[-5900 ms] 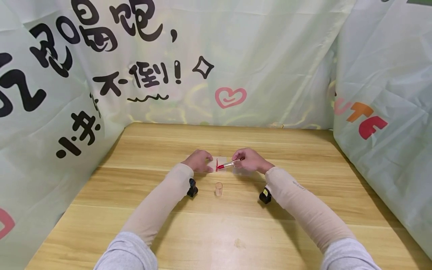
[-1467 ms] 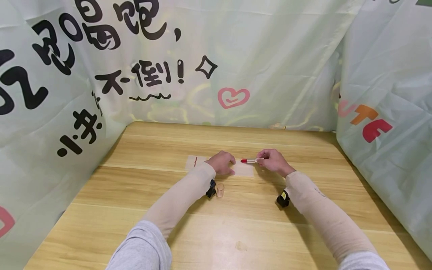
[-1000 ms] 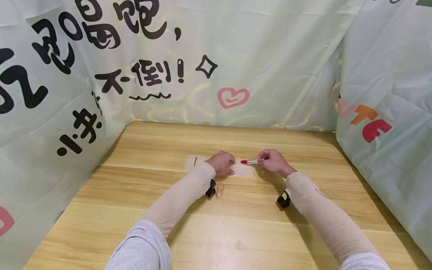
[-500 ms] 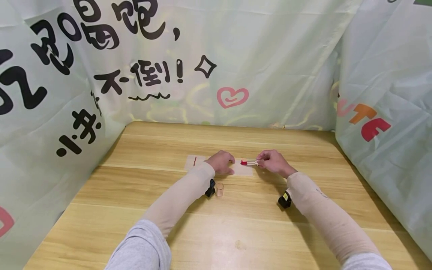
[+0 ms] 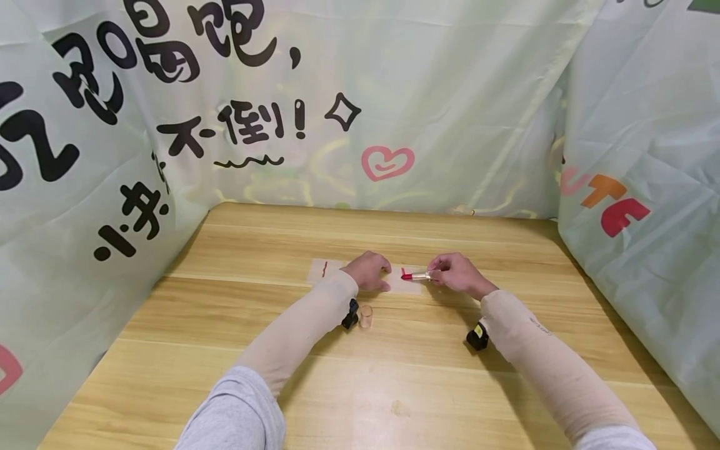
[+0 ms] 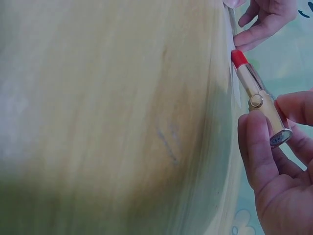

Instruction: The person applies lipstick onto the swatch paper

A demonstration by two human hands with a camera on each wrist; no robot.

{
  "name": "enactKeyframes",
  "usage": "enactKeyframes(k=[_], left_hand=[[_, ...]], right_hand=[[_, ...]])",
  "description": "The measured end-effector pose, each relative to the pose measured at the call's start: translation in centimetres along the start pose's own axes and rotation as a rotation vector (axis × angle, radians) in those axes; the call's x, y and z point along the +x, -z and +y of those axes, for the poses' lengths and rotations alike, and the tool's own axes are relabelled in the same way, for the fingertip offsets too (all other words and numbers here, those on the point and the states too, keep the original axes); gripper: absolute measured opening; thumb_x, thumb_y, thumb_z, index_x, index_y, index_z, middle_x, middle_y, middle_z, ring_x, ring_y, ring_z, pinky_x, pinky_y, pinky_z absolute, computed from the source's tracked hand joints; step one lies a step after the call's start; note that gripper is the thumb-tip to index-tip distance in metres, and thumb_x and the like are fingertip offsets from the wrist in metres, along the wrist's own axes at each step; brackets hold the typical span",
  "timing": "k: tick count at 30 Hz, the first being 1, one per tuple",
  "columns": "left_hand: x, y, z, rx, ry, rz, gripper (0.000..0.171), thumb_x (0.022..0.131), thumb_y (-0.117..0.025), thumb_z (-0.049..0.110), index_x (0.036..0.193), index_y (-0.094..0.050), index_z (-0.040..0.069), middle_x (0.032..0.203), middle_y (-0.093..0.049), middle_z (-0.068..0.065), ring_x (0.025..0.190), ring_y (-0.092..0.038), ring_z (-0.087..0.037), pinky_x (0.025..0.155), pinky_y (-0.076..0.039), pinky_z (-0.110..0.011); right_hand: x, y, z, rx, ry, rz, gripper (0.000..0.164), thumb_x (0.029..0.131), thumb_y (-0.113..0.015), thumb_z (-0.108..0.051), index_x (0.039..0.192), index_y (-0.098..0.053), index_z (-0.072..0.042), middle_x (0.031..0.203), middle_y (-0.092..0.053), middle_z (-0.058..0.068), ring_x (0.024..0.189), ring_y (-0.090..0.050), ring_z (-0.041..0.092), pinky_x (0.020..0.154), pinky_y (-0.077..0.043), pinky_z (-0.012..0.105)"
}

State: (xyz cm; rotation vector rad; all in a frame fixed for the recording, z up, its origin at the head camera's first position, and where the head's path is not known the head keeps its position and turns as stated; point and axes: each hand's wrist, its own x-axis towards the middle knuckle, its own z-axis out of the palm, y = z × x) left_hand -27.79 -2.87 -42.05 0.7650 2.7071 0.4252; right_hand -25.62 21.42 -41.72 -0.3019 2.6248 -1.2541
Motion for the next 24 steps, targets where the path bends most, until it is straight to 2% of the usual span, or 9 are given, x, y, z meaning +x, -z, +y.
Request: enactKeyframes(k=[8,24], left_hand=[[0.08,-0.07,-0.07,0.020,-0.018,0.003,0.045,0.089,-0.073,0.031,0.127,-0.064,0.010,0.134,-0.058,-0.003,0.129,-0.047,-0.020,0.107,-0.038,-0.029],[-0.18,0.00,0.09,-0.005,0.000,0.009,0.044,0.088,-0.073,0.029,0.127,-0.064,0.010,0.134,-0.058,-0.003,0.129,-0.047,-0.020,0.107,-0.038,-0.030]], right_hand=[[-0.35,0.16,0.17,0.026,0.017,-0.029,0.012,0.092,-0.060,-0.004,0.100,-0.065,0.004,0.078,-0.063,0.009,0.070,-0.057,0.020,0.059,-0.048,0.028],[-1.00,0.18,-0.03,0.018,0.038,-0.051,0.010,0.090,-0.062,-0.002,0.096,-0.066,0.005,0.078,-0.064,0.010,0.070,-0.059,0.020,0.060,-0.050,0.029]])
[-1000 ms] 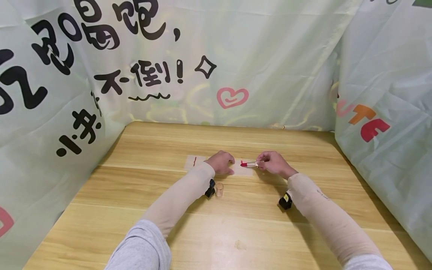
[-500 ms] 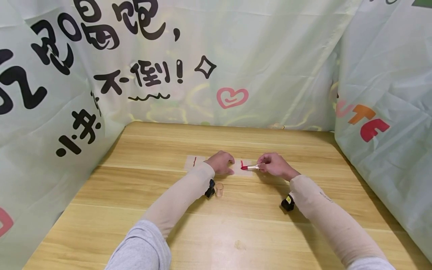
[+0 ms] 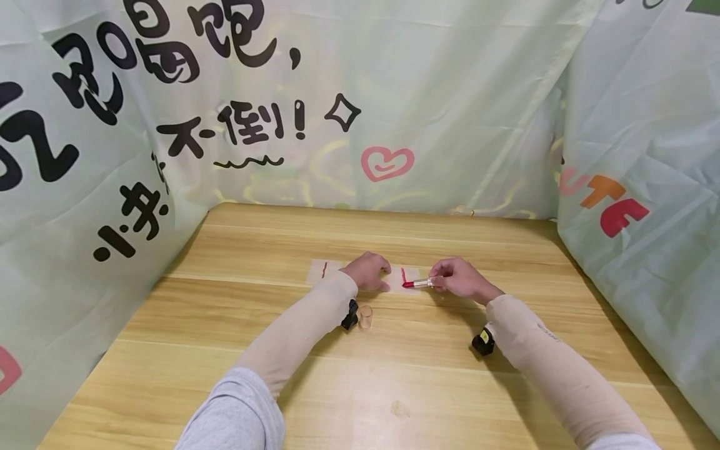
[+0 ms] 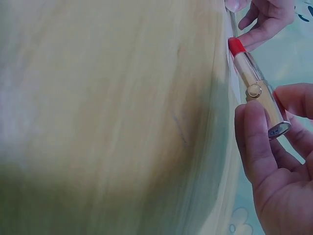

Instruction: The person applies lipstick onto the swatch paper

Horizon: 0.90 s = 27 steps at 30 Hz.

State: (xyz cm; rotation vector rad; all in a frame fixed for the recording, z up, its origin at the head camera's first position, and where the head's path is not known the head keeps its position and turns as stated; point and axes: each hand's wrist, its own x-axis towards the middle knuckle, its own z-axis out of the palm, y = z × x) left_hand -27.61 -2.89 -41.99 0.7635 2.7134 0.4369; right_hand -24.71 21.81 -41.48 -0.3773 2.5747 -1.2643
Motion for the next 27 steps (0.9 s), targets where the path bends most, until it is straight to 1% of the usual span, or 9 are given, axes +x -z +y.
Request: enactKeyframes(k=[5,8,13,21,27], left_hand=[[-0.03,0.03,0.01,-0.002,0.001,0.002,0.043,0.088,-0.073,0.029,0.126,-0.064,0.011,0.133,-0.059,-0.003,0.129,-0.047,-0.021,0.107,-0.038,-0.030],[-0.05,0.04,0.00,-0.002,0.001,0.004,0.043,0.088,-0.073,0.029,0.126,-0.064,0.011,0.133,-0.059,-0.003,0.129,-0.047,-0.021,0.107,-0.038,-0.030],[-0.15,0.08,0.05,-0.006,0.005,0.006,0.043,0.088,-0.073,0.030,0.126,-0.064,0.010,0.133,-0.059,-0.003,0.130,-0.046,-0.021,0.108,-0.037,-0.031],[-0.12,0.04,0.04,-0.010,0.005,0.003,0.044,0.088,-0.073,0.029,0.126,-0.064,0.011,0.134,-0.058,-0.003,0.129,-0.047,-0.021,0.107,-0.038,-0.031],[0.20,-0.18,-0.12,-0.003,0.006,-0.005,0.044,0.088,-0.073,0.030,0.127,-0.064,0.011,0.135,-0.058,-0.002,0.130,-0.046,-0.020,0.107,-0.038,-0.031]], right_hand=[[-0.21,0.01,-0.07,-0.006,0.010,-0.010,0.010,0.090,-0.062,-0.001,0.097,-0.065,0.006,0.079,-0.064,0.011,0.070,-0.059,0.022,0.061,-0.050,0.029],[-0.30,0.03,-0.05,-0.001,0.001,-0.019,0.010,0.089,-0.062,-0.001,0.096,-0.066,0.005,0.079,-0.064,0.012,0.071,-0.060,0.024,0.062,-0.050,0.030],[-0.44,0.13,0.23,0.013,-0.002,-0.052,0.009,0.090,-0.062,-0.001,0.096,-0.066,0.004,0.078,-0.064,0.011,0.071,-0.058,0.023,0.062,-0.048,0.030],[-0.57,0.13,0.28,0.035,0.042,-0.082,0.011,0.089,-0.062,0.000,0.096,-0.064,0.008,0.080,-0.064,0.011,0.070,-0.058,0.021,0.060,-0.048,0.028],[-0.51,0.11,0.33,0.056,0.050,-0.089,0.011,0.089,-0.061,0.003,0.097,-0.063,0.011,0.079,-0.064,0.012,0.070,-0.058,0.021,0.058,-0.049,0.027]])
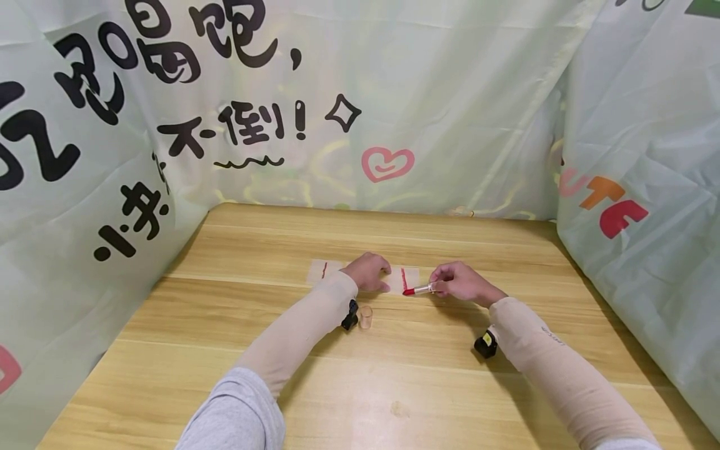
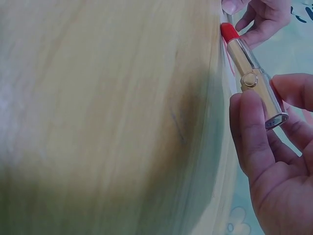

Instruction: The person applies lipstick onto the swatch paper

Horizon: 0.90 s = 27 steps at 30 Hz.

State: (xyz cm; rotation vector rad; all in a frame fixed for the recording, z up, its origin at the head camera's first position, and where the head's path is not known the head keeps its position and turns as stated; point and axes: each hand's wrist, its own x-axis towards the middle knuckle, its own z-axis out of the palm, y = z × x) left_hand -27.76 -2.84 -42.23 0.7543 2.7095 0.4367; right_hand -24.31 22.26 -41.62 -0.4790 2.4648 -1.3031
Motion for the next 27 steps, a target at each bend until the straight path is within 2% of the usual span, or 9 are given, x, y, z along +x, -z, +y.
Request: enactKeyframes(k=[16,27], left_hand=[[0.00,0.11,0.15,0.016,-0.003,-0.004,0.044,0.088,-0.073,0.030,0.127,-0.065,0.012,0.134,-0.058,-0.002,0.129,-0.048,-0.020,0.106,-0.039,-0.030],[-0.14,0.11,0.09,0.008,-0.007,-0.004,0.043,0.089,-0.072,0.030,0.127,-0.064,0.011,0.135,-0.057,-0.003,0.130,-0.046,-0.021,0.107,-0.038,-0.031]], right_hand=[[-0.26,0.21,-0.14,0.031,-0.007,-0.003,0.013,0.090,-0.060,0.002,0.100,-0.061,0.010,0.084,-0.064,0.015,0.074,-0.059,0.024,0.060,-0.051,0.029],[-0.63,0.40,-0.23,0.055,-0.012,0.041,0.012,0.090,-0.061,0.000,0.099,-0.061,0.009,0.081,-0.063,0.016,0.072,-0.059,0.024,0.064,-0.053,0.033]])
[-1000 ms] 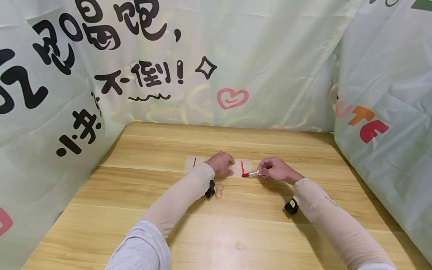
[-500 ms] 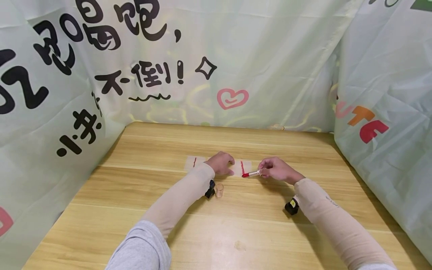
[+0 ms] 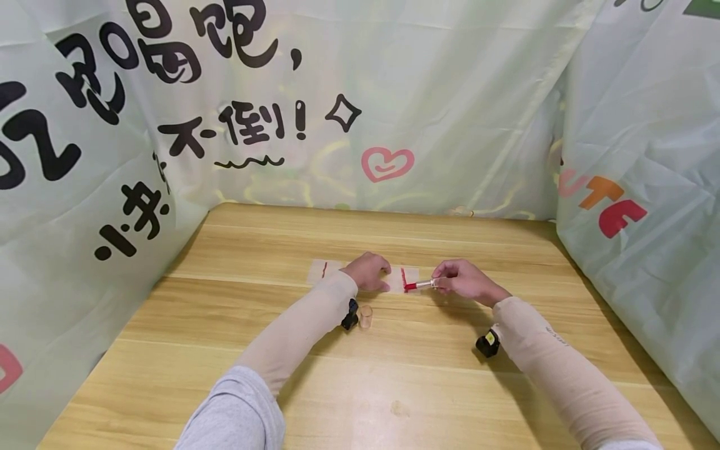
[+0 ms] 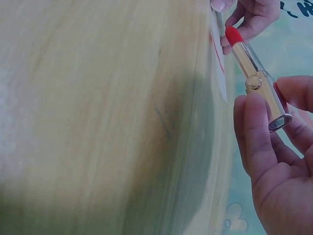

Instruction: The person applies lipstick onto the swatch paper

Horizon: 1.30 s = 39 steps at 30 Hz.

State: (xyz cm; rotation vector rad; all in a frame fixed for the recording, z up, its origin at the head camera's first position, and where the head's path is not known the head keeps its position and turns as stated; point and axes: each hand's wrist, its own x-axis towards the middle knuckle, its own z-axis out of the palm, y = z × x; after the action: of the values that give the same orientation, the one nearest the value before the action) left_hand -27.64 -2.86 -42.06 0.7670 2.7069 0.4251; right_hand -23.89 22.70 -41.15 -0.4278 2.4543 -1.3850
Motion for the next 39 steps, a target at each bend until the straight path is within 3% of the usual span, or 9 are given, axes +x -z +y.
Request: enactKeyframes(k=[17,23,30,34,39], left_hand=[[-1.0,1.1,-0.4,-0.073,-0.022,0.033,0.043,0.091,-0.070,0.030,0.129,-0.062,0.010,0.136,-0.057,-0.003,0.129,-0.047,-0.022,0.107,-0.038,-0.034],[-2.6,1.6,-0.7,-0.225,-0.048,0.107,0.043,0.093,-0.067,0.028,0.132,-0.060,0.010,0.136,-0.056,-0.004,0.130,-0.046,-0.024,0.106,-0.039,-0.038],[-5.2,1.7,-0.3,-0.495,-0.132,0.236,0.043,0.094,-0.067,0.023,0.131,-0.058,0.002,0.130,-0.060,-0.011,0.114,-0.059,-0.023,0.096,-0.048,-0.031],[-6.5,1.5,0.5,-0.640,-0.145,0.314,0.037,0.093,-0.067,0.018,0.126,-0.060,0.002,0.125,-0.062,-0.013,0.106,-0.062,-0.019,0.091,-0.050,-0.026],[-8.0,0.9,1.8,-0.763,-0.161,0.400,0.035,0.092,-0.068,0.016,0.124,-0.061,0.002,0.120,-0.065,-0.010,0.102,-0.064,-0.016,0.088,-0.052,-0.026]], right_hand=[[-0.4,0.2,-0.4,0.127,-0.048,0.111,0.020,0.095,-0.060,-0.005,0.108,-0.058,0.010,0.090,-0.063,0.013,0.083,-0.062,0.027,0.074,-0.056,0.036],[-0.8,-0.3,-0.7,0.224,-0.020,0.167,0.022,0.096,-0.058,-0.005,0.110,-0.055,0.012,0.093,-0.063,0.010,0.086,-0.063,0.020,0.078,-0.056,0.031],[-1.6,-1.6,-1.7,0.476,0.041,0.203,0.013,0.095,-0.055,0.004,0.106,-0.055,0.011,0.095,-0.060,0.007,0.085,-0.065,0.013,0.081,-0.055,0.024],[-2.3,-2.6,-2.5,0.695,0.082,0.174,0.008,0.095,-0.054,0.006,0.100,-0.059,0.004,0.094,-0.061,0.007,0.084,-0.065,0.014,0.080,-0.055,0.022],[-3.0,-3.8,-3.4,0.916,0.142,0.095,0.015,0.095,-0.054,0.007,0.095,-0.064,-0.003,0.090,-0.065,0.007,0.081,-0.068,0.015,0.075,-0.055,0.020]])
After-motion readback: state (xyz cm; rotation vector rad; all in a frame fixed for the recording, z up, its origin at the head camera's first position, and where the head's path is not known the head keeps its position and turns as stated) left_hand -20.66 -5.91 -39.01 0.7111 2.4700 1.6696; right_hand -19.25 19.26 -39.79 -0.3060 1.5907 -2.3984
